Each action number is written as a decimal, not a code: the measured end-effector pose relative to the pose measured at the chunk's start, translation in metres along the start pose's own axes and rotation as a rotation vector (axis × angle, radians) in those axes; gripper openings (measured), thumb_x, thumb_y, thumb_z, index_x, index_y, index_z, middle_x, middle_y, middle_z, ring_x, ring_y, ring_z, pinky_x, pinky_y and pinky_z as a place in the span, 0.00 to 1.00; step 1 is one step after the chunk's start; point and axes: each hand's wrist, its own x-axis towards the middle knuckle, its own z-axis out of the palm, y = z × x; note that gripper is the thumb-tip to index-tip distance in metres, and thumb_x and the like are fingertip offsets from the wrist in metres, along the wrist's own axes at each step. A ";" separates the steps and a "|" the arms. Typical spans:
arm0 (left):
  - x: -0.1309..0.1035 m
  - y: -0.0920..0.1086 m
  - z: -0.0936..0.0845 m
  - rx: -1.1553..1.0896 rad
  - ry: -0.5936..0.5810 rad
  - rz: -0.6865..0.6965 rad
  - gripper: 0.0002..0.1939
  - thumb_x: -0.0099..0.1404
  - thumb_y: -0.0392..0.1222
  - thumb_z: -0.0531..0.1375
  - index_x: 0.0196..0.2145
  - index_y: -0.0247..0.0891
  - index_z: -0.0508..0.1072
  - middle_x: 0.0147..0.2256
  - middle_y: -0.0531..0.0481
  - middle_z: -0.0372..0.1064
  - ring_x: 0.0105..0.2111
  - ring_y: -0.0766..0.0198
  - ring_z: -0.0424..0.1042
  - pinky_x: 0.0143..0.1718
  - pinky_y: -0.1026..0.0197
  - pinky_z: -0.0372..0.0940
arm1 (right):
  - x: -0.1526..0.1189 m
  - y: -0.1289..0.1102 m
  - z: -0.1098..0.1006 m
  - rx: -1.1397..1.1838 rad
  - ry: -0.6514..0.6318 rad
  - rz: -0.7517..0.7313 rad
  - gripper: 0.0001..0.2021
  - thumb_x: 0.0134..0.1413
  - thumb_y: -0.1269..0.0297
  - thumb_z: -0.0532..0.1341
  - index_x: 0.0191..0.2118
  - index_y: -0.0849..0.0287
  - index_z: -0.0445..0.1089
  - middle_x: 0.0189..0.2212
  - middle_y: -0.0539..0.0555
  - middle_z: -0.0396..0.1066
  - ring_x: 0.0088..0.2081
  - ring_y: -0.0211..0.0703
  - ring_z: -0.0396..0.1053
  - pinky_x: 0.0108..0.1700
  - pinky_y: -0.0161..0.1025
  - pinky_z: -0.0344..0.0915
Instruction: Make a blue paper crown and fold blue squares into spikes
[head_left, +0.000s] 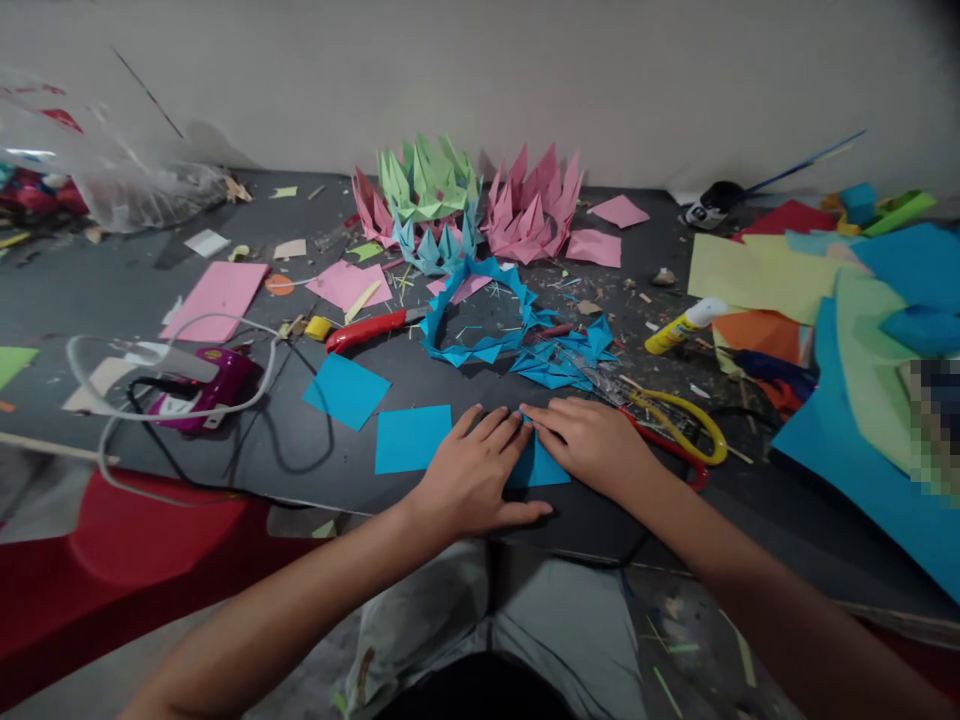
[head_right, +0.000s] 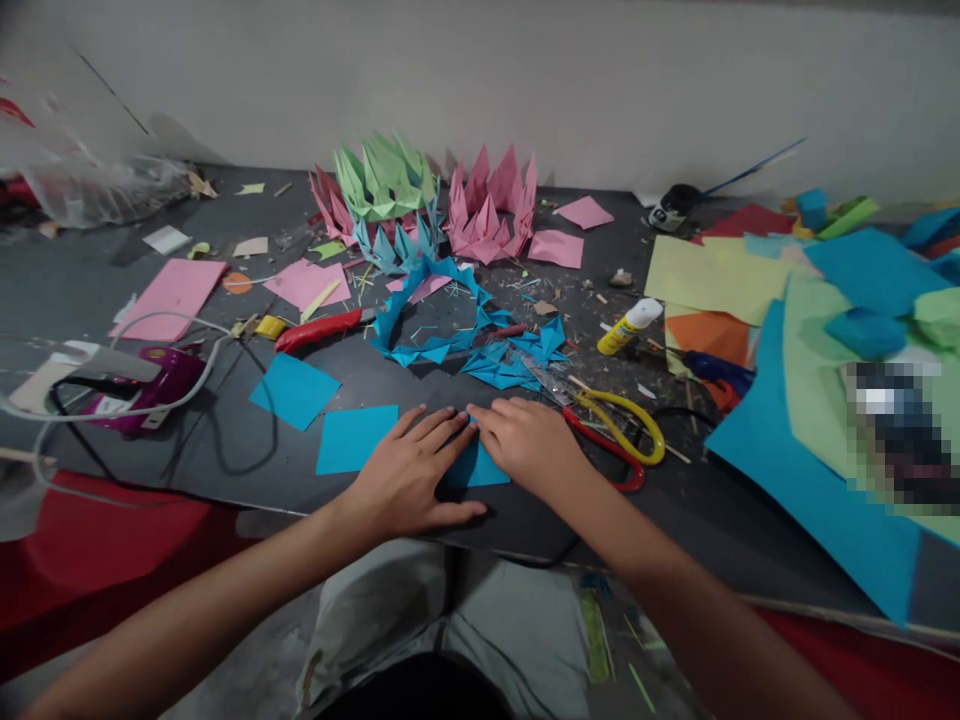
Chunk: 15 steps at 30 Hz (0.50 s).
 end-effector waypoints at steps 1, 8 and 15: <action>-0.003 0.000 -0.001 -0.010 0.003 -0.004 0.41 0.56 0.67 0.49 0.54 0.28 0.61 0.53 0.39 0.62 0.55 0.51 0.58 0.57 0.49 0.46 | -0.001 -0.001 0.000 -0.008 0.008 0.010 0.14 0.56 0.67 0.54 0.45 0.59 0.72 0.29 0.53 0.74 0.32 0.43 0.70 0.32 0.38 0.62; -0.022 0.000 -0.013 -0.066 0.003 -0.025 0.38 0.57 0.64 0.52 0.54 0.28 0.60 0.50 0.38 0.66 0.54 0.51 0.60 0.58 0.46 0.44 | 0.000 -0.003 -0.002 0.010 -0.031 0.067 0.14 0.56 0.66 0.54 0.46 0.58 0.71 0.31 0.53 0.74 0.33 0.44 0.70 0.33 0.39 0.63; -0.017 -0.012 -0.026 -0.098 -0.055 -0.011 0.23 0.61 0.51 0.55 0.49 0.34 0.65 0.44 0.41 0.70 0.46 0.55 0.67 0.54 0.48 0.54 | 0.000 0.005 -0.006 0.198 -0.124 0.068 0.16 0.57 0.63 0.52 0.49 0.58 0.69 0.35 0.55 0.73 0.38 0.46 0.69 0.40 0.40 0.65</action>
